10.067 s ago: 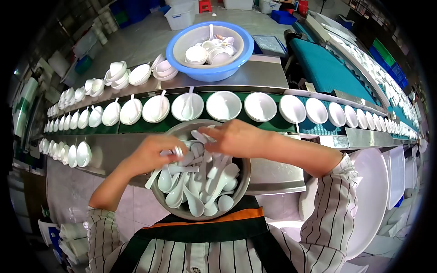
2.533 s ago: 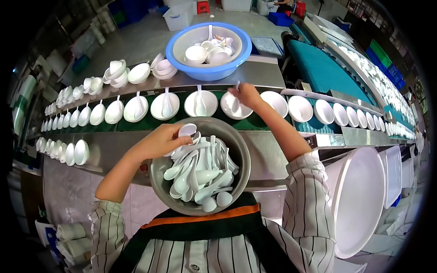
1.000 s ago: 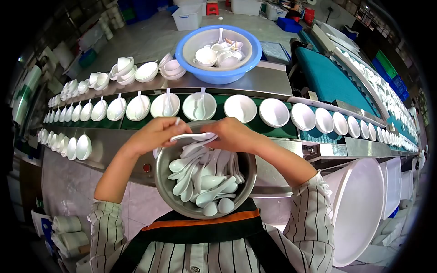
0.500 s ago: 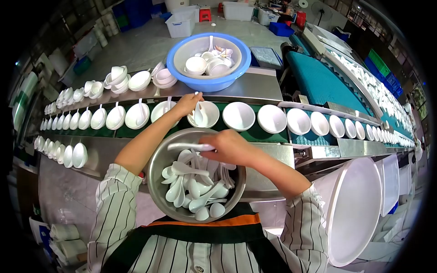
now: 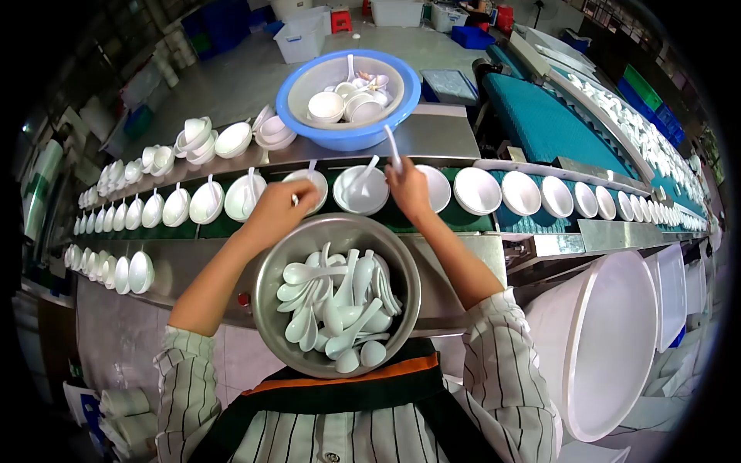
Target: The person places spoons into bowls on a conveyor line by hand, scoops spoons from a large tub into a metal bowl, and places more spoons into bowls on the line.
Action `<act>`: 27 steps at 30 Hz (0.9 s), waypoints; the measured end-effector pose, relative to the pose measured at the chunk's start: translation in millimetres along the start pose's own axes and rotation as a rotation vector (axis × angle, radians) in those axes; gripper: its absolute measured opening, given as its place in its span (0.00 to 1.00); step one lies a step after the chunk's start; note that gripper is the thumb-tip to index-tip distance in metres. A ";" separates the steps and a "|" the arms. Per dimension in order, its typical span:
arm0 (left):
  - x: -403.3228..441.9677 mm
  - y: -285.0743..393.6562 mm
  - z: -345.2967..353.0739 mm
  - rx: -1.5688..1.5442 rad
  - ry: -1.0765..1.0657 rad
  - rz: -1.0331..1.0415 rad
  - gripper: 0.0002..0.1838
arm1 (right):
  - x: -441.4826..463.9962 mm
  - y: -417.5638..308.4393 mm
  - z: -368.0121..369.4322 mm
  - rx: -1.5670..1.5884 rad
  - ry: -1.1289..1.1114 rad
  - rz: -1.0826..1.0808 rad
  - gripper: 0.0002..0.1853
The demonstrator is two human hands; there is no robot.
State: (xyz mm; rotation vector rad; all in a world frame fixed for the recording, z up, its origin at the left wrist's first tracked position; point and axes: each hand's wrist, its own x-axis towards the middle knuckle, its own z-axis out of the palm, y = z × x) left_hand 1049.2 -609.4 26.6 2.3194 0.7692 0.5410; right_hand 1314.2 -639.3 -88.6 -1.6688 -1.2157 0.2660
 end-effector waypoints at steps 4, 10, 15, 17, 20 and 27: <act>-48.1 0.8 18.0 0.401 -0.481 0.007 0.26 | -10.3 10.6 -21.4 -0.255 -0.031 -0.004 0.20; -59.1 -9.1 28.2 0.069 -0.624 -0.077 0.21 | -32.8 -51.6 -43.6 -0.296 -0.219 -0.261 0.23; -64.5 -14.9 20.9 -0.069 -0.754 -0.004 0.16 | -76.4 -140.8 -66.0 -0.338 -0.854 -0.458 0.22; -64.6 -5.8 9.3 -0.137 -0.850 0.027 0.16 | -93.4 -124.9 -54.8 -0.437 -0.776 -0.806 0.22; -58.7 -1.1 -5.5 -0.327 -0.795 -0.096 0.13 | -96.0 -117.7 -52.1 -0.512 -0.896 -0.834 0.20; 4.5 -91.6 -26.1 -0.335 0.121 -0.251 0.14 | -86.9 -153.5 -66.1 -0.416 -0.962 -0.667 0.11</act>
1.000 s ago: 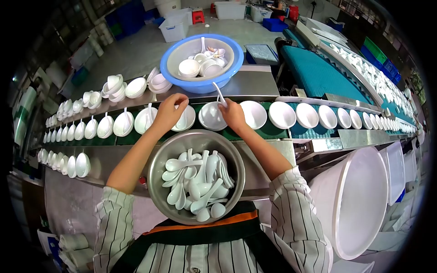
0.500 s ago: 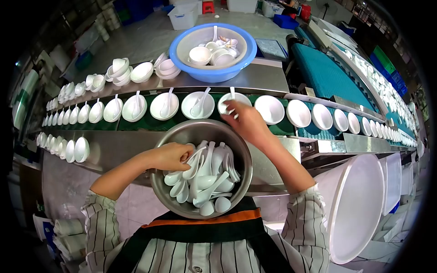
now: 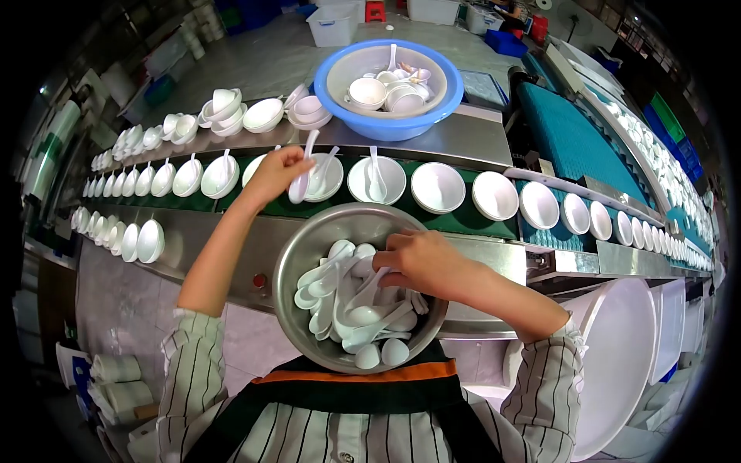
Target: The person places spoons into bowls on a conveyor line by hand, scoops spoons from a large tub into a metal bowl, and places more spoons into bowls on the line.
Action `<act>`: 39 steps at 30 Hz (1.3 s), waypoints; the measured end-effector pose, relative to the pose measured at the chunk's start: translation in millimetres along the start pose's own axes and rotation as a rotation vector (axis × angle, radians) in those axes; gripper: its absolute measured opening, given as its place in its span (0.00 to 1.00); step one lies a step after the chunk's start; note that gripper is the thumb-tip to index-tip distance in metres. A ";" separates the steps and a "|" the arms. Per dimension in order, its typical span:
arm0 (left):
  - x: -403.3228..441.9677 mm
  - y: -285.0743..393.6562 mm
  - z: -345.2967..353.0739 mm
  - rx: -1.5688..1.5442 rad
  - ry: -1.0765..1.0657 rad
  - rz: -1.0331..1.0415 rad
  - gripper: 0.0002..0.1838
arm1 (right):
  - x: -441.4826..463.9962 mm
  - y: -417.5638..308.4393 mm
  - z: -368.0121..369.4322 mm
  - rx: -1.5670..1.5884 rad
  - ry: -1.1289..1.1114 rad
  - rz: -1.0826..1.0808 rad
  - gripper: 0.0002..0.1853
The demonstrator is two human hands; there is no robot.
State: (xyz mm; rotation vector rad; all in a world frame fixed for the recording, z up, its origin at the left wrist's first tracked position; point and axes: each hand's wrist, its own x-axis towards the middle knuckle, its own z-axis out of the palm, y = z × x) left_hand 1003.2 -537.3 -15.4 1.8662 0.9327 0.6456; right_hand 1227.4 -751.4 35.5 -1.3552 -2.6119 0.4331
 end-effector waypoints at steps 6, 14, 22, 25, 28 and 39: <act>70.0 -118.0 15.8 0.282 0.168 0.020 0.17 | 10.4 -4.3 2.0 0.422 -0.024 0.038 0.08; 57.1 -88.0 -45.9 1.078 0.338 0.114 0.16 | 2.2 10.8 -2.6 0.562 0.086 0.143 0.10; 109.5 36.2 -67.4 0.444 0.431 0.409 0.28 | 49.5 42.1 -7.8 0.906 0.167 0.307 0.08; 102.2 51.8 -55.2 0.500 0.385 0.340 0.30 | 90.7 71.7 -25.5 0.657 0.471 0.185 0.10; 67.1 49.7 -27.6 0.456 0.347 0.344 0.27 | 135.6 97.6 -21.9 0.503 0.523 0.279 0.11; -92.1 48.5 7.5 0.335 -0.207 0.115 0.14 | 161.6 136.8 -22.2 -0.028 0.443 0.223 0.13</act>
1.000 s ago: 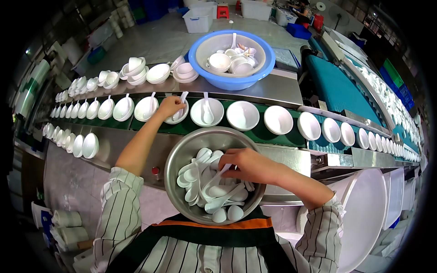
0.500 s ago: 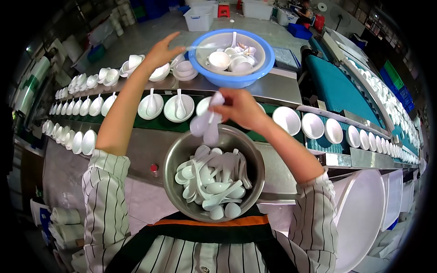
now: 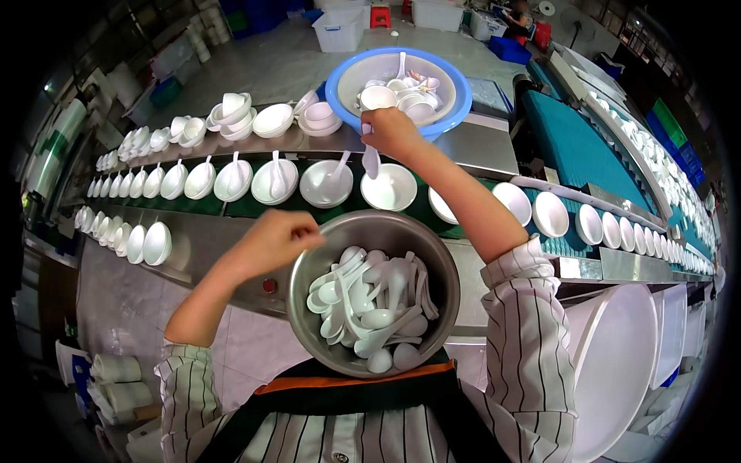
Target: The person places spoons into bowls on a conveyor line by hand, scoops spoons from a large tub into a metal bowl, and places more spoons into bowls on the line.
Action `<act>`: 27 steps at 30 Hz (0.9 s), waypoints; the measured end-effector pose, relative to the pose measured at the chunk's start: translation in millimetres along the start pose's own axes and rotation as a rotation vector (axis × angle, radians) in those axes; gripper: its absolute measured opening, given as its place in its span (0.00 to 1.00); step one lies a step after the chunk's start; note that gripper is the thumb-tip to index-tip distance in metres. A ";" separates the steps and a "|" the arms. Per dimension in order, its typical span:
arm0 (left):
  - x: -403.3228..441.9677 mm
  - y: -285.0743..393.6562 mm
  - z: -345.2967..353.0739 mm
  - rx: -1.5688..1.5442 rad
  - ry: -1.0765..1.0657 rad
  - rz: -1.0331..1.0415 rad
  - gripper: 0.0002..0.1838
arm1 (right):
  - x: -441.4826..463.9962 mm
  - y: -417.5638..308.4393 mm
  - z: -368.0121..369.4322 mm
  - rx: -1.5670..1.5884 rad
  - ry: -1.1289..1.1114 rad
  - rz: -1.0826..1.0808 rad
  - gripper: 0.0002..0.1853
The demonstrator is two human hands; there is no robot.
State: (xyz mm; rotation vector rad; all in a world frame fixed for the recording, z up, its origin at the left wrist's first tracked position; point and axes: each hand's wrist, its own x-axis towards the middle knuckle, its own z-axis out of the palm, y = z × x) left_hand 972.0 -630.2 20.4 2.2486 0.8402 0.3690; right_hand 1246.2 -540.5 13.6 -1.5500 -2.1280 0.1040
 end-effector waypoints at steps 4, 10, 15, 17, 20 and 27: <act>-6.8 18.9 41.8 0.417 -0.316 0.032 0.23 | -20.0 28.3 29.1 -0.096 -0.091 -0.031 0.20; 7.4 -3.7 75.2 0.067 -0.351 0.039 0.26 | -35.3 19.2 -18.9 -0.118 -0.002 0.064 0.16; 20.8 4.7 72.2 -0.145 -0.518 0.072 0.20 | -65.3 58.8 1.5 -0.184 -0.068 0.102 0.21; 22.5 3.6 69.1 -0.129 -0.463 0.073 0.16 | -80.5 52.9 7.3 -0.219 -0.017 0.137 0.27; 27.1 5.5 54.1 -0.162 -0.347 0.051 0.14 | -91.6 15.1 -18.7 0.163 -0.109 0.081 0.31; 70.3 28.5 29.0 -0.560 0.047 -0.127 0.12 | -128.3 -56.3 -8.8 0.893 -0.423 0.140 0.32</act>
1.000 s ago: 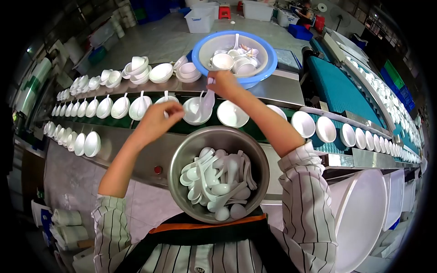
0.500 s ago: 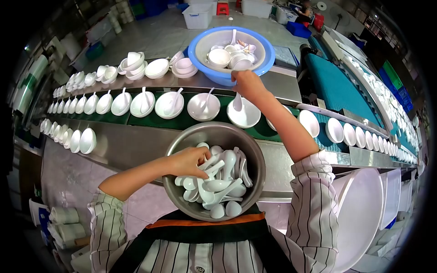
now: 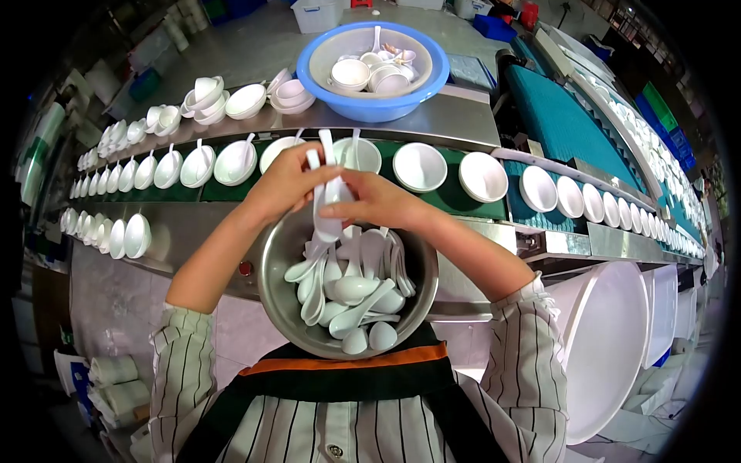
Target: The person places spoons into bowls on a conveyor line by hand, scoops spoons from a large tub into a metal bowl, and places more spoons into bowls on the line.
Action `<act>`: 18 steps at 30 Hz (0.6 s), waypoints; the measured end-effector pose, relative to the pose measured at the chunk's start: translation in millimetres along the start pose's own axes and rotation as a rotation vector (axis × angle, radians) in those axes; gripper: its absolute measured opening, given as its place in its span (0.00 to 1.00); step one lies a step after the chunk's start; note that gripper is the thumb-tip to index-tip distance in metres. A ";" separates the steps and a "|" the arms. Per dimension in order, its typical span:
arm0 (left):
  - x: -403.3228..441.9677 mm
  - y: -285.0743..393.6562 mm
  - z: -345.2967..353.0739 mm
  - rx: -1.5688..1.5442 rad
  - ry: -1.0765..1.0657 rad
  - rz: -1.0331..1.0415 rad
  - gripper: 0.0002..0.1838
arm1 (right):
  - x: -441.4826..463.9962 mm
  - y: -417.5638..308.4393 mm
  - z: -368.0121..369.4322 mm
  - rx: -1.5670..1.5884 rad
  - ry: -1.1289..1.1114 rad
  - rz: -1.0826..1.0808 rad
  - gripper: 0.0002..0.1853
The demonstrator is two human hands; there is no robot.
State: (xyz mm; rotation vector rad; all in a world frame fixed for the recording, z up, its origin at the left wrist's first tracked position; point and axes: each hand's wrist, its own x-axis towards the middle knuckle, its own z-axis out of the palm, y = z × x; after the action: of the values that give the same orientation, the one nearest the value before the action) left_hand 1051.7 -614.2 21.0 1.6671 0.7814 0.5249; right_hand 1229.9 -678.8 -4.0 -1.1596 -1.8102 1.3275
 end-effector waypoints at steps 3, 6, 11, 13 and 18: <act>19.4 -5.0 7.8 -0.110 0.004 0.068 0.24 | 3.6 -1.5 -2.5 0.151 0.227 0.083 0.23; 30.9 -16.2 8.9 0.015 0.140 0.196 0.34 | 7.2 23.9 -29.7 -0.096 0.425 0.093 0.20; 13.0 -20.9 8.8 0.514 -0.023 0.212 0.22 | 33.6 85.1 -59.9 -0.595 0.722 0.177 0.15; -1.5 -24.1 17.1 0.772 -0.219 0.112 0.20 | 46.0 114.8 -59.1 -0.653 0.664 0.180 0.13; -25.2 -47.9 39.0 0.882 -0.386 -0.018 0.27 | 42.0 112.4 -56.7 -0.497 0.802 0.064 0.13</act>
State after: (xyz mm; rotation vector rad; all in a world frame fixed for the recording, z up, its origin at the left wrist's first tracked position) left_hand 1051.7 -653.3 -33.0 2.4602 0.7813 -0.2155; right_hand 1293.1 -604.2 -93.7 -1.7004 -1.5021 0.3089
